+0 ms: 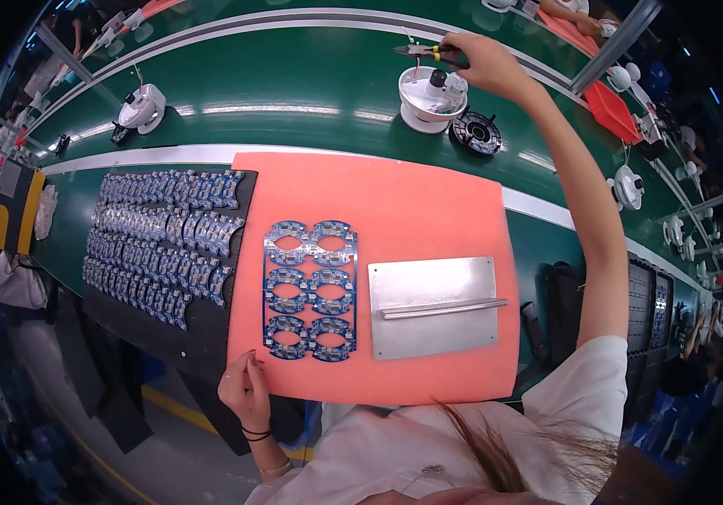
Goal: Breaking apart PCB board panels, trimming excess material with pliers, and assembling them into LED fixture components on an assembly line.
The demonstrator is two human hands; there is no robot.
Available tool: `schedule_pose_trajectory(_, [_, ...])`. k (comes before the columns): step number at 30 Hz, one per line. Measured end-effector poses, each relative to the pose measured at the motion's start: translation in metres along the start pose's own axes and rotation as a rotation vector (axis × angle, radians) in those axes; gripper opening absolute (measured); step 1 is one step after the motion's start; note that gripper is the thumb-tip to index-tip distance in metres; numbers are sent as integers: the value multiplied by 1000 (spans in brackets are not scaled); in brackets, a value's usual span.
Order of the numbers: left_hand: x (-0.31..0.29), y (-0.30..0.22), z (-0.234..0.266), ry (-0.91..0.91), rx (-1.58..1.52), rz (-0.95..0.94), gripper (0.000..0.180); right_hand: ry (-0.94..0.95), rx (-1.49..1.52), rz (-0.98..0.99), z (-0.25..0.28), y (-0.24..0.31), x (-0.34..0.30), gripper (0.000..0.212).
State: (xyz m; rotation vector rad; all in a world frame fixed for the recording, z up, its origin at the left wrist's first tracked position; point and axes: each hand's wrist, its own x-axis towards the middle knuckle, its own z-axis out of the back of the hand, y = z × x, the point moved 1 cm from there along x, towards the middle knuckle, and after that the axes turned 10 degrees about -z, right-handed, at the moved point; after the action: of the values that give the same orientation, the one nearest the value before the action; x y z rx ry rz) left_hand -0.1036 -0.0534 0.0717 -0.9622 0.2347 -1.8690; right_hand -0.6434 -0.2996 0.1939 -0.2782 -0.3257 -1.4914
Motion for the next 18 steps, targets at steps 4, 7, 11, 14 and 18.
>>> schedule_pose_trajectory(4, [-1, -3, -4, 22, -10, -3, 10, 171, 189, -108, -10, 25, -13, 33])
schedule_pose_trajectory(7, [-2, -4, -6, 2, -2, -39, 11, 171, 159, -314, -17, 46, -33, 37])
schedule_pose_trajectory(11, [-2, -5, -8, -2, -29, -51, 10, 43, 115, -411, -38, 55, -56, 35])
schedule_pose_trajectory(14, [-1, -3, -10, 17, -49, -55, 10, -44, 161, -525, -47, 54, -62, 33])
schedule_pose_trajectory(18, [0, -1, -14, 14, -46, -52, 10, -94, 139, -604, -57, 48, -62, 32])
